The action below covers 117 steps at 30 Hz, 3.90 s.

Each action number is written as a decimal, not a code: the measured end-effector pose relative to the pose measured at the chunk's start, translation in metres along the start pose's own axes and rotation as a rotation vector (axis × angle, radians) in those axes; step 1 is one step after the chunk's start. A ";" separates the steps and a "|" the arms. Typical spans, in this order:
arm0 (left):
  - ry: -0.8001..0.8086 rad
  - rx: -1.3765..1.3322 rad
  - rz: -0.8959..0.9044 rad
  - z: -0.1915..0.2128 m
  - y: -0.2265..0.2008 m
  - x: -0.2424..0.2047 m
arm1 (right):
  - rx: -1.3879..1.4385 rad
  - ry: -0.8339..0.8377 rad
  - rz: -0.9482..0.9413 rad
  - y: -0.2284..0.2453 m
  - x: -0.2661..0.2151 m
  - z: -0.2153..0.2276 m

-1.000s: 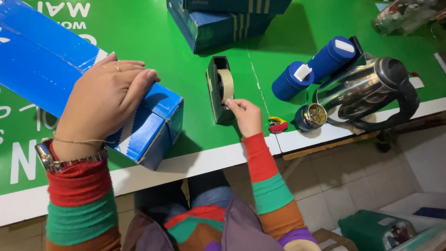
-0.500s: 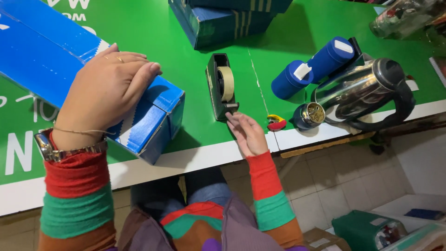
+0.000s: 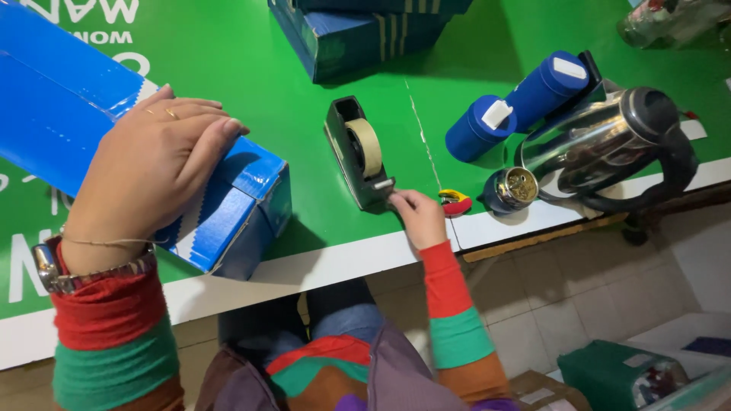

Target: Sealing cardboard shoe boxes with adhesive tape.

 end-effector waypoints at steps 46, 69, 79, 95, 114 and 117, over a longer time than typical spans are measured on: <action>0.219 -0.314 0.104 0.010 -0.028 0.022 | 0.417 0.597 0.344 0.240 -0.002 -0.035; 0.396 -0.227 0.083 0.006 -0.035 0.031 | 0.250 0.554 0.444 0.267 -0.005 -0.034; 0.451 -0.182 0.264 0.005 -0.040 0.028 | 0.316 0.516 0.227 0.251 0.006 -0.041; 0.239 0.178 0.091 0.007 -0.036 0.027 | 0.424 0.548 0.237 0.233 0.024 -0.070; 0.229 0.489 0.120 0.009 -0.025 0.018 | 0.400 0.628 0.200 0.224 0.032 -0.082; 0.157 0.282 -0.063 0.008 -0.039 0.010 | 0.409 0.636 0.214 0.223 0.032 -0.084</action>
Point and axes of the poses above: each hand's wrist, its own x-axis towards the middle knuckle, its own z-axis out of the back of the hand, y = z × x, the point moved 9 cm from there along x, towards the middle knuckle, and after that the axes turned 8 degrees about y, right-handed, at the moved point
